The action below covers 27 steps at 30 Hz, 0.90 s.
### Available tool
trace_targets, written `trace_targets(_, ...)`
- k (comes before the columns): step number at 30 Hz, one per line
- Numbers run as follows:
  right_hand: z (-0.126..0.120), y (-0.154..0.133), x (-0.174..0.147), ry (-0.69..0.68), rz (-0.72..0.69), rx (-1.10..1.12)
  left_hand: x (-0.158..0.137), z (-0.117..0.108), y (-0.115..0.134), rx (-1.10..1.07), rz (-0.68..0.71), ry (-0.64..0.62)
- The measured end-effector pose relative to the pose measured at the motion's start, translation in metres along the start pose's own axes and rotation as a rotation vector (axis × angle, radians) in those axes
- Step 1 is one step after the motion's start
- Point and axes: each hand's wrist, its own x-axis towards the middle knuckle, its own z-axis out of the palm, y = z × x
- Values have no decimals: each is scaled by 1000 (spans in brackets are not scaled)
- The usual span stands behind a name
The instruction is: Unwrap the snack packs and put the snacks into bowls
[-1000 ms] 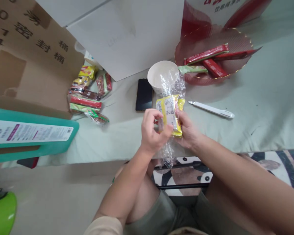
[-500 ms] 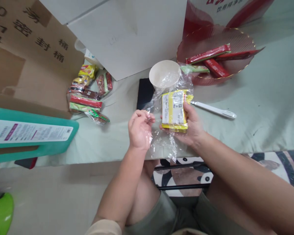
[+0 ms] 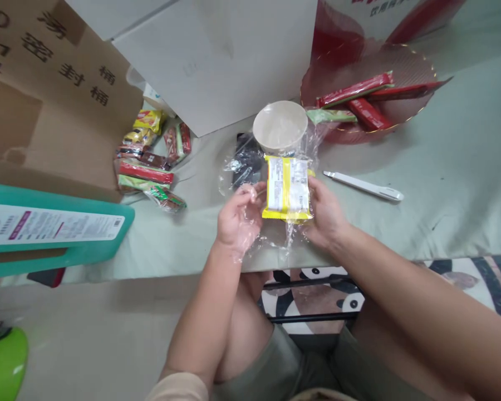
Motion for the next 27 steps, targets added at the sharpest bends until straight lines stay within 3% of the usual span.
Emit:
trace_targets(4, -1, 0, -4, -56, 9, 37, -5, -4, 5, -78, 39, -2)
trace_targets(12, -5, 4, -11, -252, 177, 74, 1, 0, -3, 138, 236, 72)
trace_targets(16, -2, 7, -16, -341, 226, 86, 10, -13, 11, 241, 359, 129)
trace_targets(19, 1, 15, -21, -442, 350, 163, 16, -26, 19, 193, 425, 177)
trace_targets(22, 2, 27, -26, -403, 409, 295, 22, -34, 17, 102, 377, 168)
trace_targets(27, -3, 29, -24, -240, 331, 367, 30, -38, 16, 23, 350, 199)
